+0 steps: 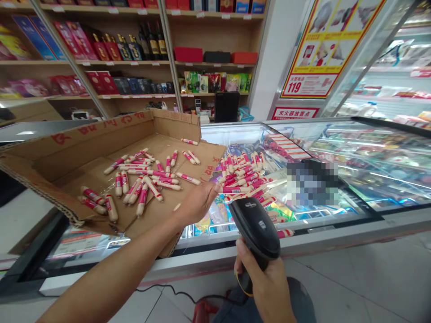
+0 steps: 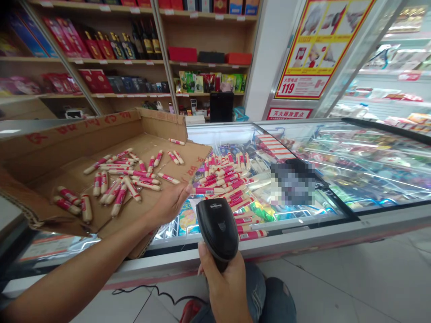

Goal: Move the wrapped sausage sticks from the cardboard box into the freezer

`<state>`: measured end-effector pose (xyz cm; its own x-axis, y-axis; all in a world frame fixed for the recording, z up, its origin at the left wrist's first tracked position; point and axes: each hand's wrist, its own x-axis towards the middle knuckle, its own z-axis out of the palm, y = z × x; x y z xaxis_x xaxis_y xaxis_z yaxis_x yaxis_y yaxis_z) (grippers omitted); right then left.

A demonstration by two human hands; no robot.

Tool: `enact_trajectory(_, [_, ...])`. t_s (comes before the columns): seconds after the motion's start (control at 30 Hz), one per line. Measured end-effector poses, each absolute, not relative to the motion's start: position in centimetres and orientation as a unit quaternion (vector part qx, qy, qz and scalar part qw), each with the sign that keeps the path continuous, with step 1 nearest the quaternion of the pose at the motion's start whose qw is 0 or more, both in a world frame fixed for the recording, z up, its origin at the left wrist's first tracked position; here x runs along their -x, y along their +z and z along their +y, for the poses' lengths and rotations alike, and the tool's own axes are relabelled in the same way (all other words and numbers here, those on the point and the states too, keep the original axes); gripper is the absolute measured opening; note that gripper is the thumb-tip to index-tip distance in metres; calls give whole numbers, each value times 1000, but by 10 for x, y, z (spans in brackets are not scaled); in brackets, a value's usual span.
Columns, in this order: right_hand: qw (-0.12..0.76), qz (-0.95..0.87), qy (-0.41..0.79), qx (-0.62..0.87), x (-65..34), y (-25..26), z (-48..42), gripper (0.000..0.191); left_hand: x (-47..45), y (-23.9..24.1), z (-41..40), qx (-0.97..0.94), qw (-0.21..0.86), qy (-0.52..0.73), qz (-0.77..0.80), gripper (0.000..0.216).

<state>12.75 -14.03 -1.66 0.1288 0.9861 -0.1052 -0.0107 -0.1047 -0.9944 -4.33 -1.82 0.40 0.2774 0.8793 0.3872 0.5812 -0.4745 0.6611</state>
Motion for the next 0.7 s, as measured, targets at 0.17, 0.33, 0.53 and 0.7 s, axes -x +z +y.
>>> enact_trajectory(0.17, [501, -441, 497, 554, -130, -21, -137, 40, 42, 4, -19, -755, 237, 398, 463, 43])
enact_trajectory(0.33, [498, -443, 503, 550, -131, -22, -136, 42, 42, 4, -19, -761, 219, 397, 464, 42])
enact_trajectory(0.53, [501, -441, 509, 544, -131, -27, -135, 43, 41, 7, -20, -760, 220, 397, 465, 43])
enact_trajectory(0.7, [509, -434, 517, 534, -130, -27, -135, 39, 41, 8, -20, -759, 206, 400, 471, 43])
